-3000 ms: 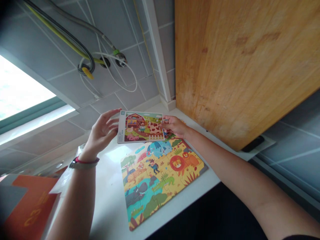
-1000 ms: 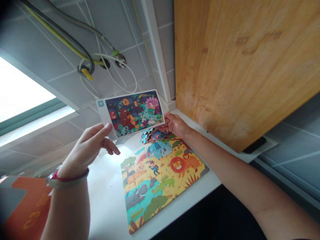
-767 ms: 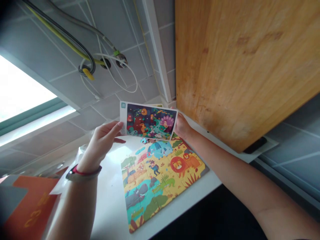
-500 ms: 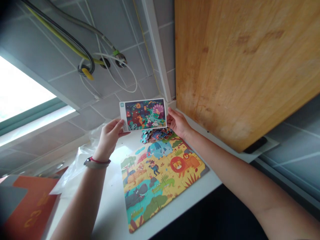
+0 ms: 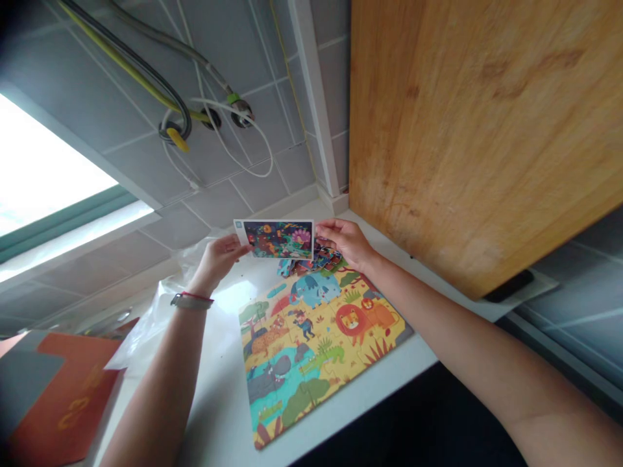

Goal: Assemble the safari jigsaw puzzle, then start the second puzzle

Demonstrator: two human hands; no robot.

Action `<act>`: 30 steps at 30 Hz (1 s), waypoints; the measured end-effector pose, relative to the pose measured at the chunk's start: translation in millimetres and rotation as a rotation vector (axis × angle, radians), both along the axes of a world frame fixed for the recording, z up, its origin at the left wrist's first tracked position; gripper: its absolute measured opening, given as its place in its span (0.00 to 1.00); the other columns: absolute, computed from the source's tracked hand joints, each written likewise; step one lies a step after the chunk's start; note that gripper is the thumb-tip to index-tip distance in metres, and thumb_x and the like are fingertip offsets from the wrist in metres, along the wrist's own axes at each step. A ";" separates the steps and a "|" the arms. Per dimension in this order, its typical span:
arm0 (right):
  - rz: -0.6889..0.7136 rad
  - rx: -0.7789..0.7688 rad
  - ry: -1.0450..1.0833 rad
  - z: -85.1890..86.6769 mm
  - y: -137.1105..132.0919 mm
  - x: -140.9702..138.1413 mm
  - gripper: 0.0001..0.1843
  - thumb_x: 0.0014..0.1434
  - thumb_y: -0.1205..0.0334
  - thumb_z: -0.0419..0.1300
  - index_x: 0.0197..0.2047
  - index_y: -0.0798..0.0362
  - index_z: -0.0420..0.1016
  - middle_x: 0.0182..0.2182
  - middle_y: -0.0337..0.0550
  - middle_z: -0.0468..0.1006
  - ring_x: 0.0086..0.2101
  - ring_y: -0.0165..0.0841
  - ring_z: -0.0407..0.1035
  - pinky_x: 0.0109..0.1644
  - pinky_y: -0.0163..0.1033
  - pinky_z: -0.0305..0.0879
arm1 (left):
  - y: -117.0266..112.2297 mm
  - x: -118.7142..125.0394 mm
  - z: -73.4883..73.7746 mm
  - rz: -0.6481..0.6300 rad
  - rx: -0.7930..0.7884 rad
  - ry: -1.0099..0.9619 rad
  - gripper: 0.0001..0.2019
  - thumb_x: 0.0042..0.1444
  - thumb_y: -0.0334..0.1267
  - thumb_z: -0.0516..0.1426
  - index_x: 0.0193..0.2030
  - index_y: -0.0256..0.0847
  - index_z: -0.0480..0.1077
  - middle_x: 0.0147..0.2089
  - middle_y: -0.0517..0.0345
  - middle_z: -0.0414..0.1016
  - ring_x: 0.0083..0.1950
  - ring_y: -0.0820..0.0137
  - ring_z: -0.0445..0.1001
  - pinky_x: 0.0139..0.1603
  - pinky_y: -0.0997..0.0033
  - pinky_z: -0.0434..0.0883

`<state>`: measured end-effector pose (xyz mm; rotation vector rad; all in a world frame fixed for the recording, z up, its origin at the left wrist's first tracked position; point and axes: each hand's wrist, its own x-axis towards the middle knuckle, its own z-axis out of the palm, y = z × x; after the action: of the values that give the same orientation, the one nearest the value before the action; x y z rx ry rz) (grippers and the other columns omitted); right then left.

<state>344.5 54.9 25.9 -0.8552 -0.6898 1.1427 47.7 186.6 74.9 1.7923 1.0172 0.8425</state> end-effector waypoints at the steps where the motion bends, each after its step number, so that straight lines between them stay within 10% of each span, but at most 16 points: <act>1: -0.003 0.000 -0.003 0.2 -0.2 0.4 0.24 0.40 0.51 0.83 0.37 0.51 0.83 0.32 0.40 0.84 0.36 0.33 0.79 0.43 0.37 0.81 | 5.6 -2.8 -6.2 0.055 0.003 -0.020 0.21 0.42 0.50 0.74 0.37 0.37 0.79 0.34 0.53 0.83 0.31 0.70 0.78 0.27 0.76 0.71; 12: 0.076 -0.057 -0.096 2.6 -3.7 -3.0 0.22 0.43 0.46 0.80 0.36 0.52 0.85 0.31 0.42 0.82 0.32 0.30 0.76 0.33 0.32 0.76 | 53.0 -30.3 -85.8 0.445 0.004 -0.143 0.21 0.54 0.40 0.64 0.54 0.39 0.72 0.53 0.43 0.81 0.44 0.66 0.83 0.44 0.66 0.80; 23: 0.125 -0.083 -0.131 -2.2 -4.0 -3.5 0.19 0.47 0.49 0.78 0.38 0.53 0.85 0.33 0.42 0.82 0.30 0.28 0.74 0.32 0.31 0.73 | 49.2 -30.3 -96.0 0.438 0.290 0.276 0.16 0.50 0.33 0.65 0.47 0.45 0.79 0.67 0.47 0.69 0.69 0.53 0.69 0.64 0.55 0.74; 30: 0.135 -0.124 -0.155 -3.3 -4.7 -6.7 0.20 0.47 0.48 0.78 0.37 0.52 0.85 0.33 0.41 0.81 0.30 0.28 0.73 0.32 0.31 0.72 | 60.6 -16.6 -89.1 0.457 0.340 0.541 0.10 0.58 0.35 0.57 0.42 0.43 0.81 0.48 0.47 0.80 0.56 0.54 0.77 0.61 0.56 0.71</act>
<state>337.8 50.1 22.7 -1.0224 -0.8201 1.2597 31.1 247.2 -14.3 2.1771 1.7681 0.8532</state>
